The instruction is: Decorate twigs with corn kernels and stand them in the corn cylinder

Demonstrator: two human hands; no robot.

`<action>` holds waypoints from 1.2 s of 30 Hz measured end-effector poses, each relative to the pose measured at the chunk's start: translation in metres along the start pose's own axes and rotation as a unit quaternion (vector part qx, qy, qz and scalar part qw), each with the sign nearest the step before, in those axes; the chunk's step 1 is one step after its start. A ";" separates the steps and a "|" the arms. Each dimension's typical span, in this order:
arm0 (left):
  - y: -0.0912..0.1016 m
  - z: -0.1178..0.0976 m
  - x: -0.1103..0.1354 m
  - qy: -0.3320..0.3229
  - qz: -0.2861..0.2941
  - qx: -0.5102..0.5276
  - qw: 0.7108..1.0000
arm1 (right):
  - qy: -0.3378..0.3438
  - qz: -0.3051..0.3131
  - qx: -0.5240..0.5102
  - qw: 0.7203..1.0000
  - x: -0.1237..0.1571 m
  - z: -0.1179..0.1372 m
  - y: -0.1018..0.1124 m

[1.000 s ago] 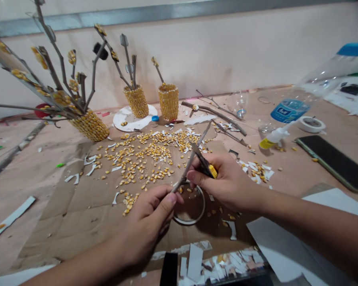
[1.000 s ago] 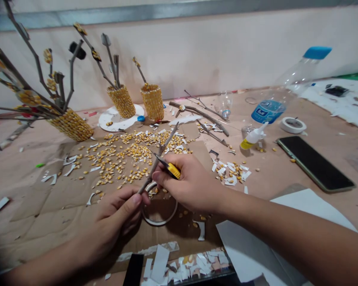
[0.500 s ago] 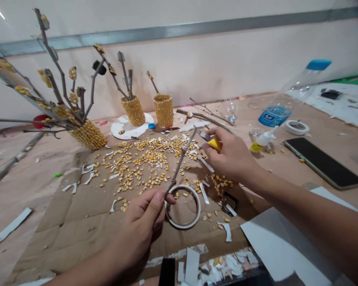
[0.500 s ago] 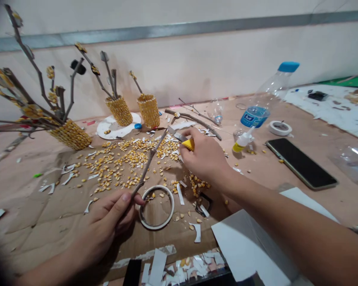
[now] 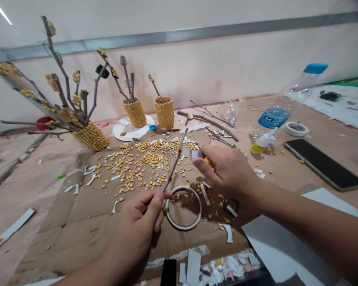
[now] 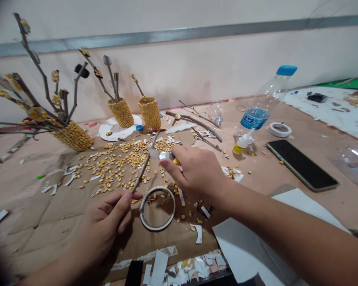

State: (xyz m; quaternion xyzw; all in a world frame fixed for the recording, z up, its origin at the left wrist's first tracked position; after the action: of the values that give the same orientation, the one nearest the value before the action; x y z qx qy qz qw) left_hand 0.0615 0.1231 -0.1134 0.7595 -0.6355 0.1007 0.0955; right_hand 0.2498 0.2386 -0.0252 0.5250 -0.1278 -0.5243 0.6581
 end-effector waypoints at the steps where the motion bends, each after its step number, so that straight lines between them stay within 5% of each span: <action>1: 0.000 0.002 0.000 0.005 0.002 -0.004 1.000 | 0.012 0.013 0.012 1.000 0.002 0.004 -0.004; 13: 0.000 0.014 0.001 -0.006 0.013 -0.040 0.999 | 0.018 0.080 0.119 0.990 0.002 0.001 -0.022; 23: -0.003 0.006 -0.003 0.005 0.020 -0.008 1.000 | 0.001 0.078 0.214 0.974 -0.009 -0.008 -0.024; 27: 0.005 0.002 -0.003 0.006 -0.008 -0.010 1.000 | -0.033 0.021 0.155 0.987 -0.027 -0.033 0.000; 29: 0.007 0.003 -0.002 0.008 -0.009 -0.012 1.000 | -0.130 -0.084 0.095 0.983 -0.034 -0.062 0.034; 32: 0.007 0.006 -0.002 0.015 -0.017 -0.019 1.000 | -0.141 -0.149 0.036 0.978 -0.038 -0.069 0.058; 36: 0.001 0.001 -0.007 -0.014 -0.027 -0.029 0.999 | -0.081 -0.106 -0.115 0.984 -0.040 -0.044 0.038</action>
State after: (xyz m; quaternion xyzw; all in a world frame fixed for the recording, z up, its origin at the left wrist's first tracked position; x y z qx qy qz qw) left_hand 0.0590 0.1294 -0.1158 0.7746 -0.6188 0.0687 0.1108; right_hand 0.2859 0.2920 0.0037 0.4122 -0.0636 -0.6433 0.6420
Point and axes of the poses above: each hand's wrist, its own x-axis away from the middle knuckle, its own y-axis out of the back of the hand, z = x × y, the point moved 9 cm from there along -x, towards the middle knuckle, and after that the axes turned 6 degrees about -y, right-handed, at the moved point
